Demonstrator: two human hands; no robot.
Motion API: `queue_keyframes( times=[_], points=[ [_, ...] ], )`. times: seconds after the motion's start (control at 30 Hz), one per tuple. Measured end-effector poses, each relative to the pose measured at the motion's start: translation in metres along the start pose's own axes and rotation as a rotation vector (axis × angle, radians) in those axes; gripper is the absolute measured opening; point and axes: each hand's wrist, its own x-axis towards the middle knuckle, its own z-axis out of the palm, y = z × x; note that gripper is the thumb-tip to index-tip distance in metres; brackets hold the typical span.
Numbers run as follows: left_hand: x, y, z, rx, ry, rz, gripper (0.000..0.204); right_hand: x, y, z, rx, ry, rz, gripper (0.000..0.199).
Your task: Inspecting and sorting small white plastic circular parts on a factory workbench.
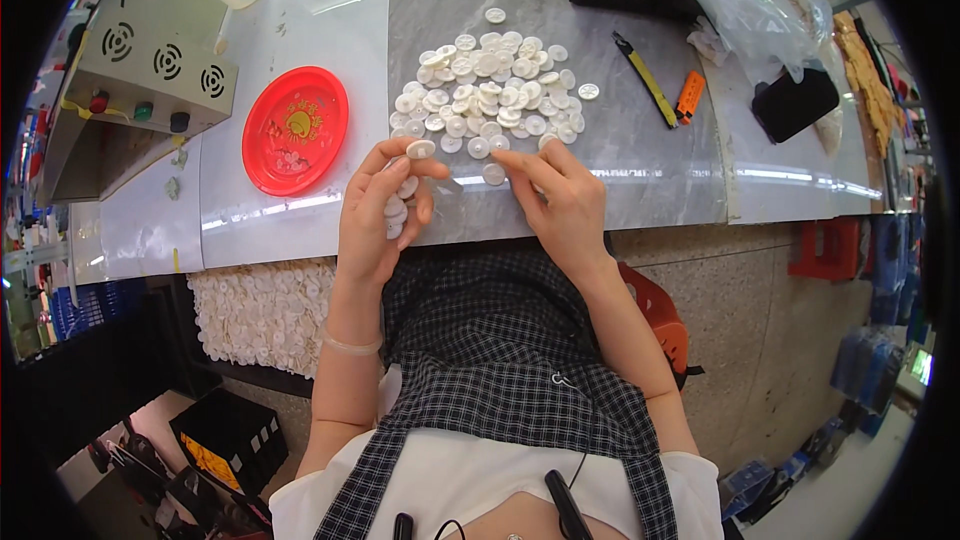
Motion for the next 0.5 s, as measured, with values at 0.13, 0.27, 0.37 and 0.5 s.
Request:
queue_keyframes(
  times=[0.13,0.27,0.37,0.5],
  points=[
    [0.002,0.002,0.002,-0.142,-0.007,-0.049,0.025,-0.001,0.000,-0.003,0.090,0.024,0.079,0.025],
    [0.003,-0.009,-0.003,-0.106,-0.012,-0.019,0.019,0.002,-0.005,-0.007,0.092,-0.053,0.071,0.029],
    [0.000,-0.008,0.004,0.080,-0.015,0.035,0.014,0.002,-0.006,-0.005,0.049,-0.099,0.024,0.031],
    [-0.005,-0.012,0.005,0.118,-0.078,0.067,0.012,0.001,-0.003,-0.002,-0.011,-0.091,-0.020,0.030]
  ],
)
